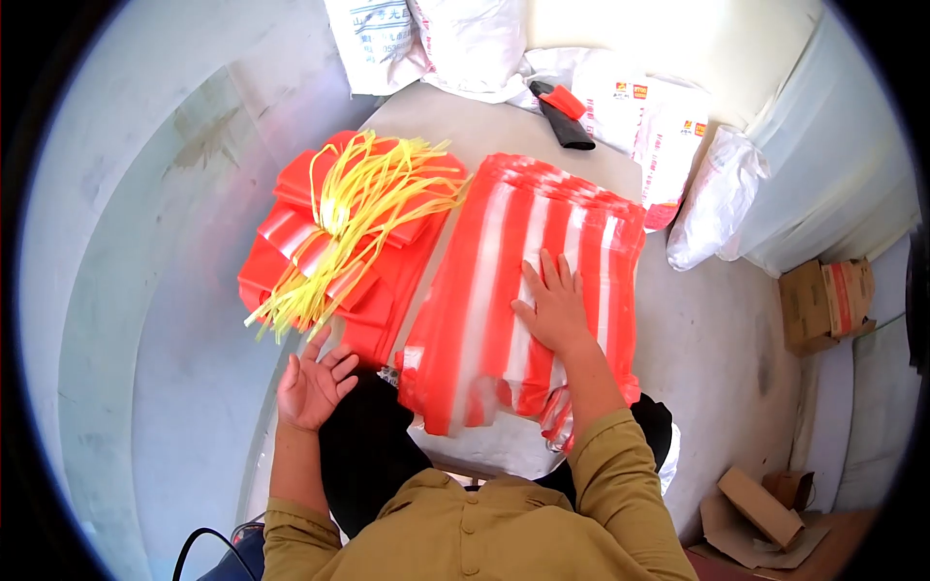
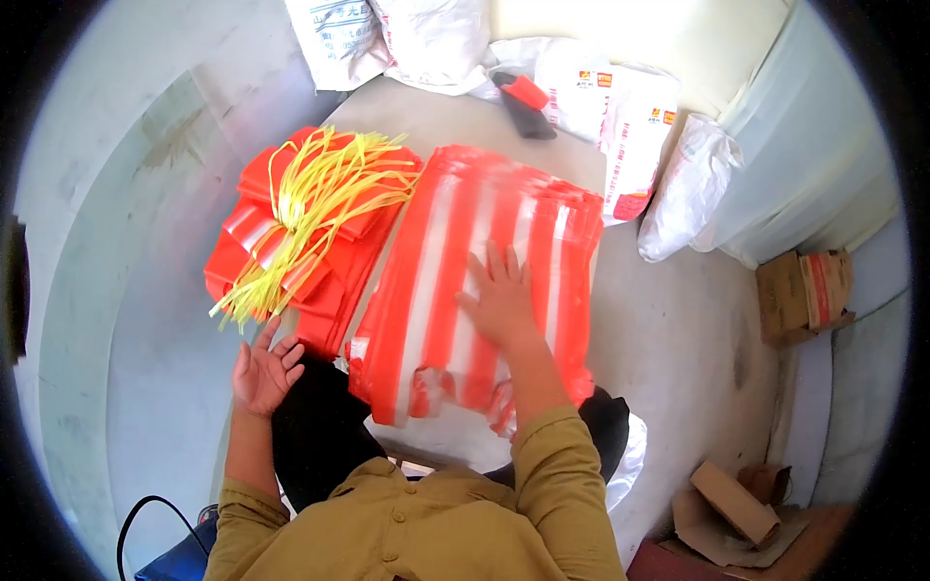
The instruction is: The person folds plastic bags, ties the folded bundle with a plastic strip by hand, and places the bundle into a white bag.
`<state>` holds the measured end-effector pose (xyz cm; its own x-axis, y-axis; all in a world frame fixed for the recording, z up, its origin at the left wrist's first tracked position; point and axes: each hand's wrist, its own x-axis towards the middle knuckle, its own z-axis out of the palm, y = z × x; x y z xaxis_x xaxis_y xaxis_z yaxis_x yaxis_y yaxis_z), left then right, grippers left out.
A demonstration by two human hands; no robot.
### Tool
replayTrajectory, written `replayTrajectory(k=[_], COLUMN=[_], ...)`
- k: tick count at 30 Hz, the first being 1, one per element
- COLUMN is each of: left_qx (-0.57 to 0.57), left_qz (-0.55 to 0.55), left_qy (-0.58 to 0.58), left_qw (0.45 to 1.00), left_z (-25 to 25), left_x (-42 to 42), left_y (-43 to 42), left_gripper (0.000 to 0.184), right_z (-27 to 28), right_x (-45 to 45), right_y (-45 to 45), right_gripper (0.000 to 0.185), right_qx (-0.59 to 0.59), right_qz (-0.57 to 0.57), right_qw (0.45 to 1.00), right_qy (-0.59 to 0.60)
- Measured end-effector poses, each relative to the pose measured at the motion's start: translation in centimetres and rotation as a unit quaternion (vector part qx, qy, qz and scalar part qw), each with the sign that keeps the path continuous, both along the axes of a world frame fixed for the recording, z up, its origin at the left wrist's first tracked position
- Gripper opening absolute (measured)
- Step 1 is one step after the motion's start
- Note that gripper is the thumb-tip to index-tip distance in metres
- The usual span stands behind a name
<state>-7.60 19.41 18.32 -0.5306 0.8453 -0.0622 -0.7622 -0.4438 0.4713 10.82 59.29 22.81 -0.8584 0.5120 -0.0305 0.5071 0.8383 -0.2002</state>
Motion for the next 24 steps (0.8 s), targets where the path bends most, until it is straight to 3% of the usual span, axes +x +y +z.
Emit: replayTrajectory(k=[24], left_qx=[0.026], left_qz=[0.025], left_qy=[-0.023], left_qw=[0.999], left_z=[-1.2], left_x=[-2.1], left_y=[-2.5], left_gripper=[0.074], right_z=[-2.1], right_x=[-1.4], right_y=[1.1], right_gripper=[0.074], right_qx=[0.041], right_qz=[-0.026], right_qw=[0.999], right_qy=[0.021])
